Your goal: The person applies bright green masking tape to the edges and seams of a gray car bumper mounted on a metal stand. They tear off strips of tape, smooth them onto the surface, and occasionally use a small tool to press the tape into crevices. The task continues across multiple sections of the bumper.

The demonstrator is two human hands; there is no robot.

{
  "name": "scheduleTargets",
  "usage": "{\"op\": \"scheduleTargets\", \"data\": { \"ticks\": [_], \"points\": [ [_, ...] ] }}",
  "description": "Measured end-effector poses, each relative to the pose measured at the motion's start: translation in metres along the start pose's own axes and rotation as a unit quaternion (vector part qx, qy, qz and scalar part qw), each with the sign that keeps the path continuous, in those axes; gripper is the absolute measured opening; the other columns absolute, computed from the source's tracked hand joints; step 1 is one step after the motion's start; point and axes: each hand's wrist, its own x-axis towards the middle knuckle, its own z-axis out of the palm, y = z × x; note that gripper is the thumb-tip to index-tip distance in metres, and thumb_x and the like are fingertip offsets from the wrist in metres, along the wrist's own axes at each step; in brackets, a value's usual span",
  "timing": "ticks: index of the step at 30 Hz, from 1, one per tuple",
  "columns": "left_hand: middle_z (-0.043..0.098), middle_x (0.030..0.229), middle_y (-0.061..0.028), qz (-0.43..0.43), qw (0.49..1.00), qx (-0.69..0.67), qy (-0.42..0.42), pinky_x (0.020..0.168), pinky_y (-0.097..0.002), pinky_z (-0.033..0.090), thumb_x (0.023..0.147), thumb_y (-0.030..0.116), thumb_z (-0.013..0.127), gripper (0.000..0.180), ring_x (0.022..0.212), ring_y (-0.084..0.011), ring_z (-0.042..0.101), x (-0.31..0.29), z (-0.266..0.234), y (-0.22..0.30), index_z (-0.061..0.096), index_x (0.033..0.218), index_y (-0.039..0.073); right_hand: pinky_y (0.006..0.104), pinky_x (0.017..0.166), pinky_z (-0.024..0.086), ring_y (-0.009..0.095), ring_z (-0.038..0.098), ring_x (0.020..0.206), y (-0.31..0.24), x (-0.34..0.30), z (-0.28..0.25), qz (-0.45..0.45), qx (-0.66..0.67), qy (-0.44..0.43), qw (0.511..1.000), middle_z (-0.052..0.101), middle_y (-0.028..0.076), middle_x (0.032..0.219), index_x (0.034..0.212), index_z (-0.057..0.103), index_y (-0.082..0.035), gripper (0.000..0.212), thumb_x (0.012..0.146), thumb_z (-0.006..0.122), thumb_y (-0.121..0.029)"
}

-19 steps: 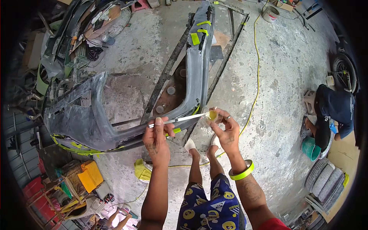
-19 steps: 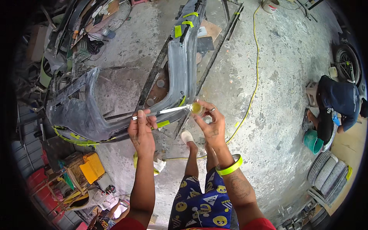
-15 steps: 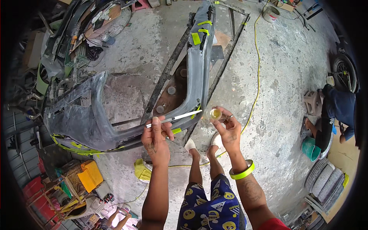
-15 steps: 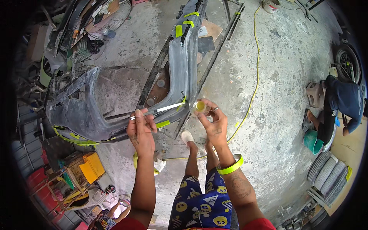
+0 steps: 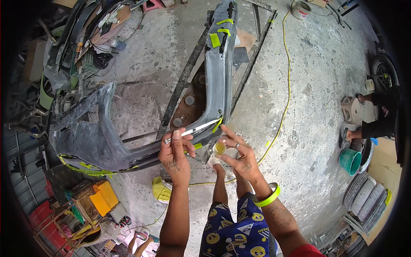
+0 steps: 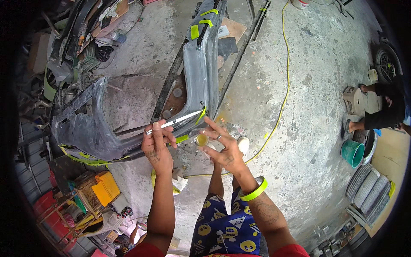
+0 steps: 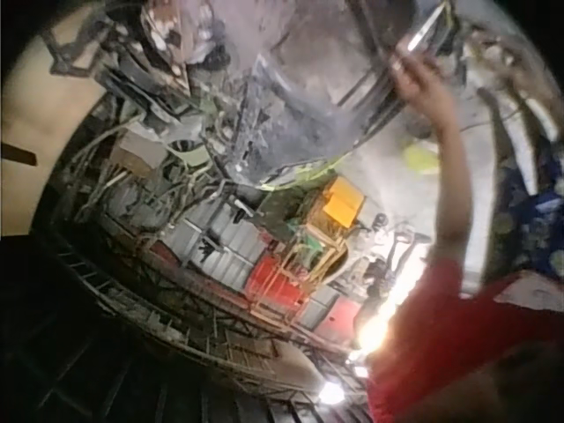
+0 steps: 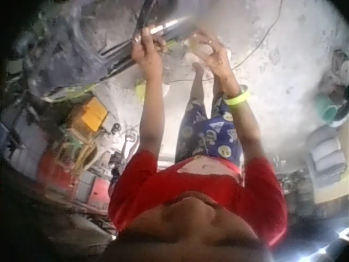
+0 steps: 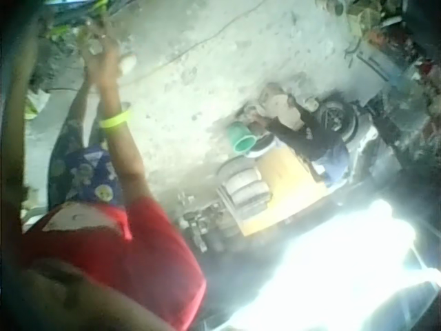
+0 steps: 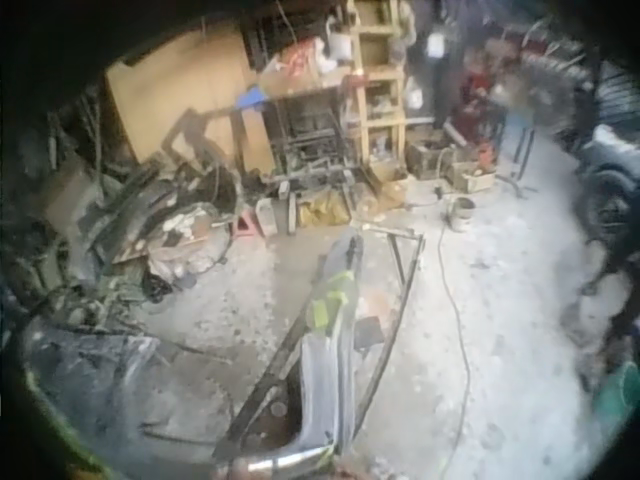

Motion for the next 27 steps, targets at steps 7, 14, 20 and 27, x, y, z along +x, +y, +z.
{"op": "scheduleTargets", "data": {
  "ticks": [7,14,20,27],
  "points": [
    [0.068,0.082,-0.0135,0.019,0.999,0.025,-0.016,0.047,-0.0235,0.047,0.109,0.027,0.054,0.031,0.058,-0.0111,0.06,0.0,-0.002,0.0,0.062,0.112,-0.003,0.0449,0.115,0.04,0.033,0.057,0.135,0.003,-0.002,0.008,0.008,0.035,-0.014,0.999,0.05,0.019,0.155,0.124,0.071,-0.005,0.049,0.076,0.082,-0.003],
    [0.07,0.084,-0.0131,0.045,0.998,0.032,-0.04,0.05,-0.0226,0.047,0.107,0.026,0.058,0.028,0.06,-0.0099,0.06,-0.005,-0.006,-0.003,0.064,0.113,-0.001,0.043,0.105,0.047,0.028,0.062,0.119,0.009,-0.003,0.011,-0.027,0.014,-0.013,0.999,0.049,0.011,0.158,0.129,0.071,-0.008,0.057,0.074,0.087,-0.006],
    [0.071,0.089,-0.0128,0.064,0.994,0.06,-0.071,0.053,-0.0219,0.048,0.107,0.025,0.06,0.026,0.062,-0.0089,0.06,-0.004,-0.01,0.001,0.065,0.113,0.0,0.0436,0.109,0.046,0.029,0.061,0.126,0.006,-0.002,0.012,0.007,0.026,-0.021,0.999,0.048,0.016,0.158,0.126,0.072,-0.007,0.052,0.074,0.081,-0.004],
    [0.072,0.092,-0.0108,0.07,0.992,0.057,-0.085,0.058,-0.0219,0.047,0.107,0.017,0.058,0.021,0.066,-0.0081,0.058,-0.006,-0.01,0.006,0.066,0.115,0.0,0.0427,0.104,0.048,0.028,0.063,0.117,0.011,0.0,0.013,-0.026,0.007,-0.019,0.999,0.049,0.012,0.157,0.127,0.071,-0.009,0.057,0.072,0.086,-0.003]
  ]
}}
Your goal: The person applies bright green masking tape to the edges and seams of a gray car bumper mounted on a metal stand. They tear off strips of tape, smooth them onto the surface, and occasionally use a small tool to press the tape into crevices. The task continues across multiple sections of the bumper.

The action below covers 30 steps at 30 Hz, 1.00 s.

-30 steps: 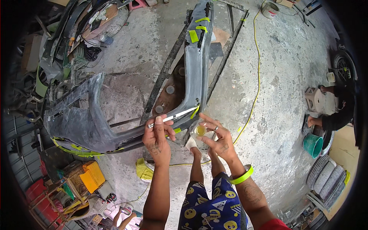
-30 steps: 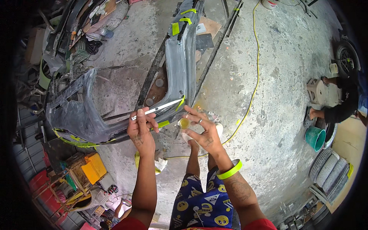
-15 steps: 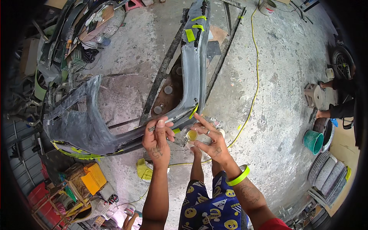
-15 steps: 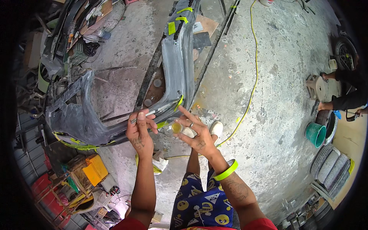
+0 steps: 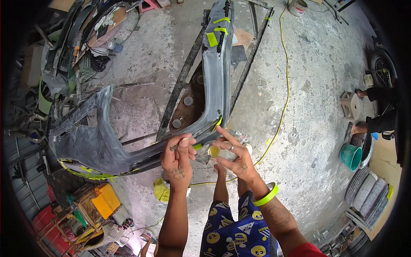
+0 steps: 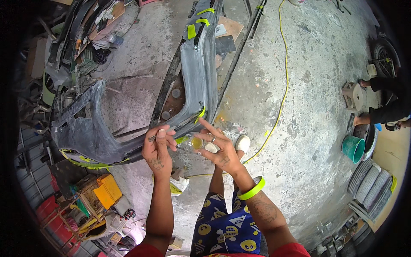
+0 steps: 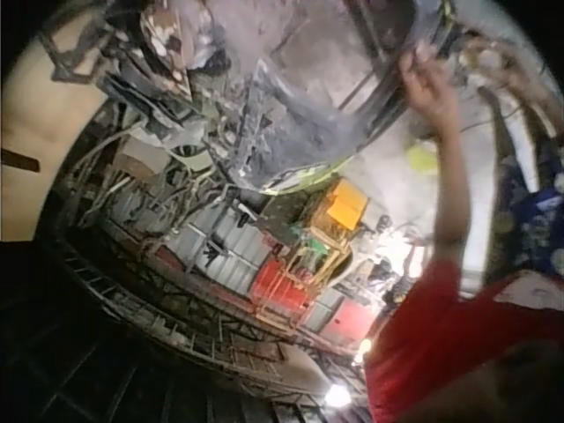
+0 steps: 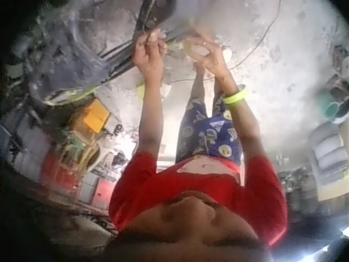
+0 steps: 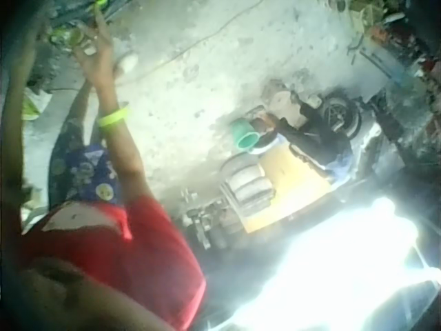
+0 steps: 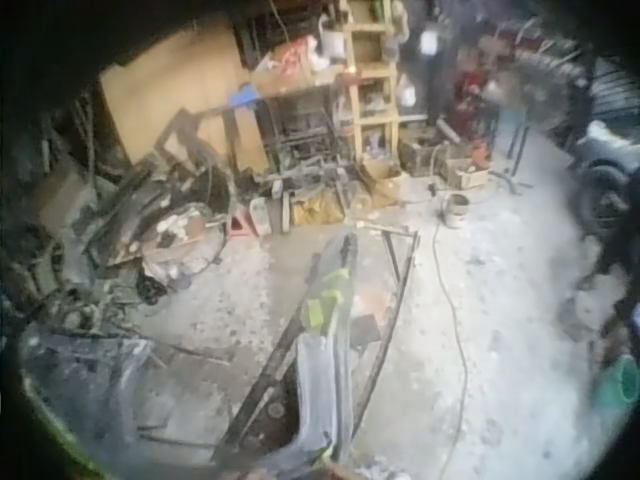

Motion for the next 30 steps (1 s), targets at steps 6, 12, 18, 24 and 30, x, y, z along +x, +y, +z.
{"op": "scheduleTargets", "data": {
  "ticks": [6,12,18,24,30],
  "points": [
    [0.072,0.095,-0.0111,0.018,0.999,0.01,-0.025,0.059,-0.0218,0.047,0.106,0.017,0.059,0.021,0.068,-0.0083,0.059,0.002,0.0,0.002,0.067,0.116,0.0,0.0424,0.104,0.048,0.028,0.063,0.117,0.002,0.0,-0.002,-0.001,0.014,-0.002,1.0,0.049,0.012,0.158,0.127,0.071,-0.009,0.055,0.074,0.085,-0.004],
    [0.071,0.094,-0.0111,0.038,0.998,0.024,-0.034,0.057,-0.0222,0.048,0.106,0.02,0.059,0.022,0.067,-0.0089,0.059,0.002,-0.001,0.005,0.067,0.113,0.0,0.0426,0.11,0.046,0.029,0.062,0.127,0.002,-0.001,-0.002,0.019,0.021,-0.008,1.0,0.047,0.017,0.158,0.125,0.072,-0.005,0.05,0.076,0.079,-0.002],
    [0.071,0.094,-0.0108,0.057,0.996,0.045,-0.051,0.059,-0.0221,0.048,0.106,0.018,0.06,0.021,0.067,-0.0087,0.059,0.005,-0.003,0.008,0.067,0.113,0.0,0.0427,0.11,0.046,0.029,0.062,0.127,0.005,0.0,-0.001,0.006,0.02,-0.008,1.0,0.047,0.017,0.158,0.127,0.071,-0.005,0.052,0.076,0.078,0.0],
    [0.071,0.094,-0.0108,0.054,0.996,0.043,-0.054,0.059,-0.0219,0.048,0.107,0.017,0.059,0.02,0.067,-0.0085,0.059,0.007,-0.002,0.007,0.067,0.112,-0.001,0.0422,0.104,0.049,0.027,0.063,0.116,0.006,0.0,0.001,-0.004,0.019,0.001,1.0,0.05,0.012,0.157,0.128,0.071,-0.008,0.055,0.074,0.084,-0.002],
    [0.072,0.094,-0.0114,0.055,0.996,0.046,-0.051,0.059,-0.0218,0.049,0.106,0.016,0.059,0.02,0.067,-0.0086,0.059,0.007,-0.003,0.004,0.067,0.113,0.0,0.0419,0.104,0.049,0.026,0.063,0.116,0.007,-0.001,0.001,-0.006,0.016,0.005,1.0,0.05,0.011,0.157,0.127,0.071,-0.007,0.055,0.074,0.084,-0.001]
  ]
}}
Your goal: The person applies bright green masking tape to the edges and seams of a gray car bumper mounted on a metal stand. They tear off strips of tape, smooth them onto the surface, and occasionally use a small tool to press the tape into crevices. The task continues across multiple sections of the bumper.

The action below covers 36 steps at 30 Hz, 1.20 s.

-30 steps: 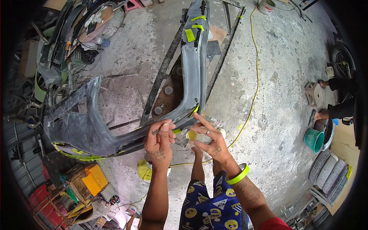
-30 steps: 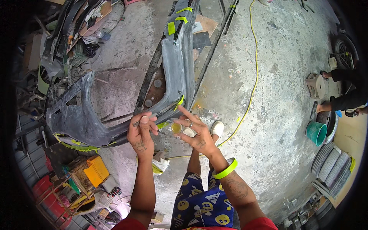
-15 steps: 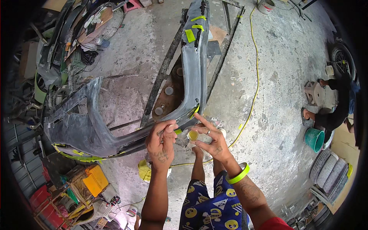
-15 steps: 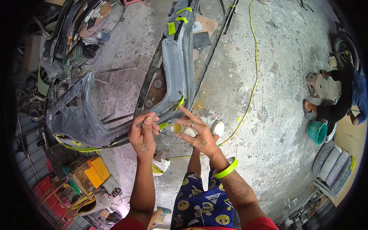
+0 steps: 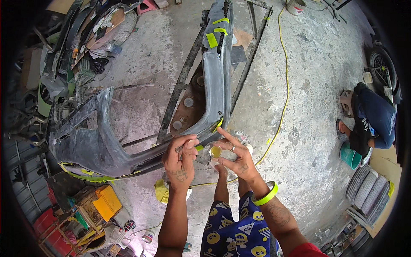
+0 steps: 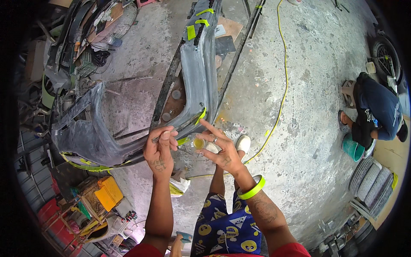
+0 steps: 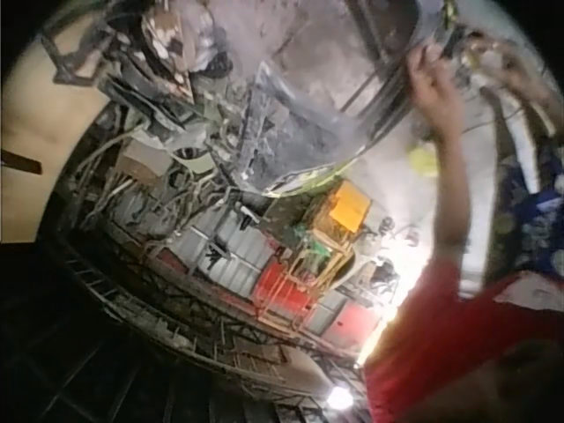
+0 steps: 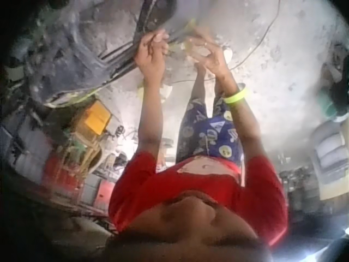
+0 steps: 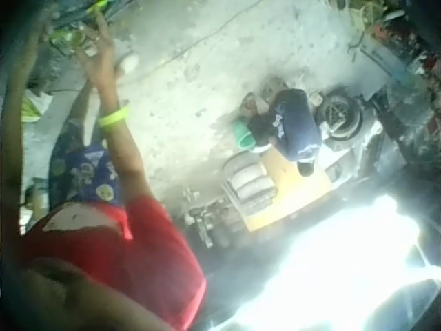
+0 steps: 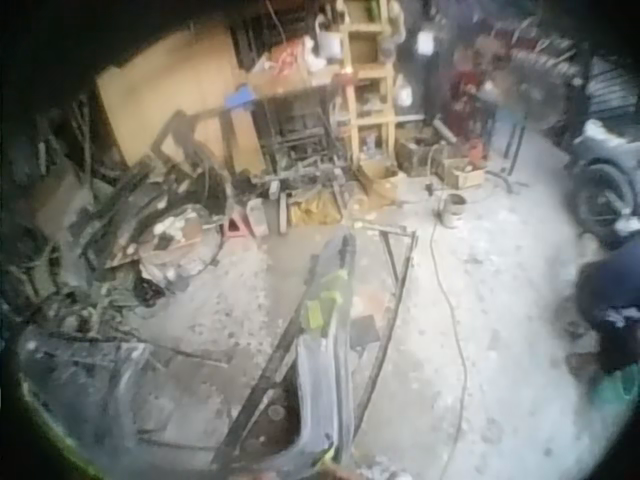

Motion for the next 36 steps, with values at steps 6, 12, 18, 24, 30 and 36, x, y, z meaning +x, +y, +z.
{"op": "scheduleTargets", "data": {
  "ticks": [6,12,18,24,30,36],
  "points": [
    [0.071,0.094,-0.0129,0.01,1.0,-0.019,0.009,0.059,-0.0226,0.05,0.106,0.017,0.058,0.02,0.067,-0.0095,0.06,0.0,-0.002,0.0,0.065,0.114,-0.001,0.0415,0.103,0.049,0.026,0.063,0.115,-0.001,0.001,0.0,0.005,0.002,-0.002,1.0,0.05,0.011,0.157,0.126,0.071,-0.007,0.054,0.075,0.084,-0.001],
    [0.07,0.091,-0.0129,-0.007,0.999,-0.04,0.028,0.056,-0.0237,0.049,0.107,0.02,0.058,0.023,0.064,-0.0101,0.06,0.0,-0.005,0.006,0.064,0.111,-0.002,0.0414,0.103,0.049,0.027,0.065,0.113,-0.002,0.004,0.003,-0.004,-0.013,0.003,1.0,0.05,0.011,0.157,0.125,0.071,-0.007,0.052,0.075,0.084,-0.002],
    [0.07,0.091,-0.0132,-0.016,0.999,-0.035,0.027,0.055,-0.0236,0.049,0.107,0.021,0.058,0.023,0.064,-0.0102,0.06,-0.002,-0.005,-0.001,0.064,0.112,-0.002,0.0408,0.101,0.05,0.026,0.066,0.113,-0.001,0.004,0.003,-0.004,-0.014,0.004,1.0,0.05,0.012,0.157,0.126,0.071,-0.006,0.052,0.076,0.084,-0.003],
    [0.07,0.09,-0.0131,-0.017,0.998,-0.048,0.035,0.055,-0.0235,0.049,0.107,0.021,0.058,0.024,0.064,-0.0101,0.06,0.0,-0.004,-0.002,0.064,0.112,-0.001,0.0408,0.102,0.05,0.026,0.066,0.113,-0.005,0.006,0.003,-0.007,-0.027,0.0,1.0,0.049,0.012,0.157,0.125,0.071,-0.006,0.051,0.076,0.084,-0.004],
    [0.07,0.087,-0.0131,-0.029,0.998,-0.045,0.039,0.055,-0.0235,0.048,0.107,0.023,0.058,0.026,0.063,-0.0103,0.06,-0.001,-0.004,-0.004,0.063,0.111,-0.001,0.0408,0.103,0.05,0.025,0.066,0.115,-0.007,0.003,0.003,0.005,-0.008,0.003,1.0,0.05,0.012,0.157,0.126,0.07,-0.007,0.051,0.078,0.084,-0.004],
    [0.067,0.081,-0.0107,-0.073,0.984,-0.128,0.099,0.05,-0.0256,0.046,0.109,0.027,0.052,0.028,0.057,-0.0125,0.056,-0.003,-0.009,0.012,0.06,0.111,0.0,0.0388,0.1,0.052,0.024,0.067,0.112,-0.007,-0.003,-0.005,-0.011,-0.001,0.035,0.999,0.061,0.013,0.144,0.127,0.07,-0.007,0.049,0.08,0.083,-0.005]
  ]
}}
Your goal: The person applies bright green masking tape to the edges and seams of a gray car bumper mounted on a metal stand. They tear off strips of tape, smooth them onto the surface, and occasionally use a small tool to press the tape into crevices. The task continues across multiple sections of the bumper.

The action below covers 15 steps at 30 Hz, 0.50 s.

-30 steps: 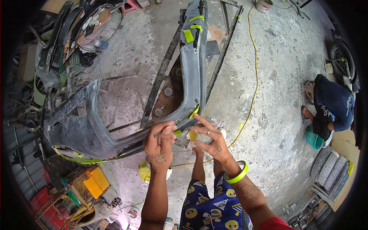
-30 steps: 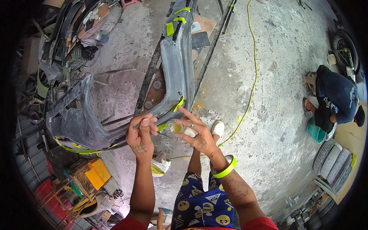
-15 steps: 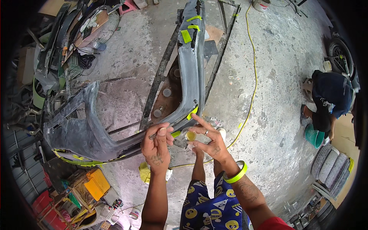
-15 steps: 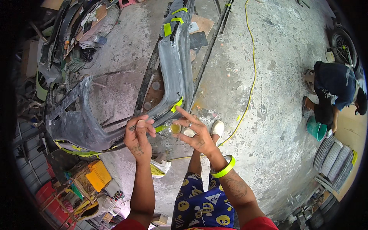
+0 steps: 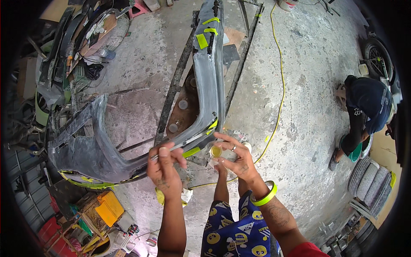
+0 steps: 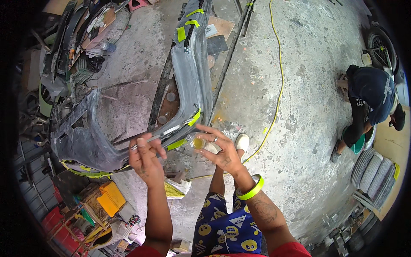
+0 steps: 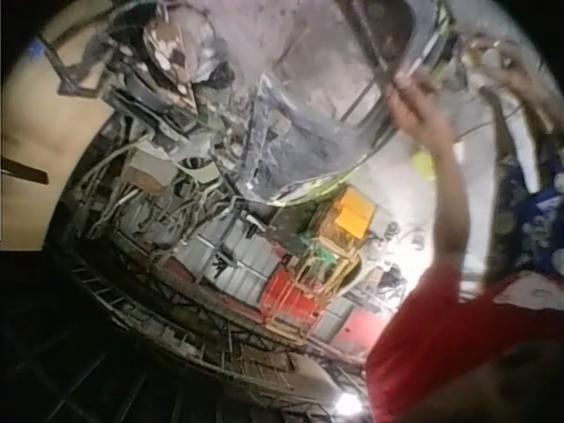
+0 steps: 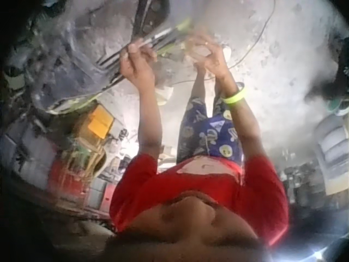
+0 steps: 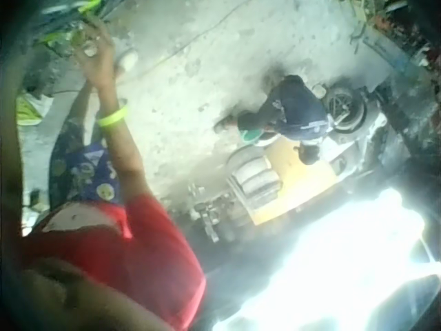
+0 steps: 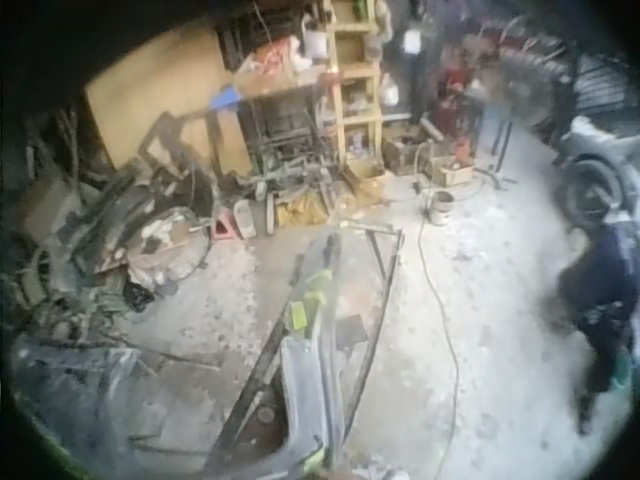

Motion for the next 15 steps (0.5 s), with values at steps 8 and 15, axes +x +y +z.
{"op": "scheduleTargets", "data": {
  "ticks": [8,15],
  "points": [
    [0.065,0.084,-0.0099,0.015,0.997,0.045,-0.068,0.052,-0.0269,0.049,0.107,0.026,0.057,0.028,0.06,-0.014,0.059,-0.012,-0.006,0.017,0.061,0.105,-0.001,0.0351,0.09,0.052,0.023,0.067,0.1,-0.017,0.009,-0.02,0.033,-0.076,0.066,0.994,0.073,0.01,0.115,0.12,0.072,-0.006,0.042,0.079,0.083,-0.007],
    [0.068,0.079,-0.011,-0.052,0.996,0.032,-0.067,0.053,-0.0263,0.048,0.108,0.024,0.054,0.026,0.058,-0.0131,0.059,-0.007,0.006,-0.002,0.062,0.107,-0.001,0.0292,0.075,0.053,0.017,0.063,0.082,-0.029,0.018,-0.009,0.001,-0.117,0.121,0.986,0.073,0.007,0.104,0.118,0.074,-0.008,0.044,0.076,0.087,-0.009]
  ]
}}
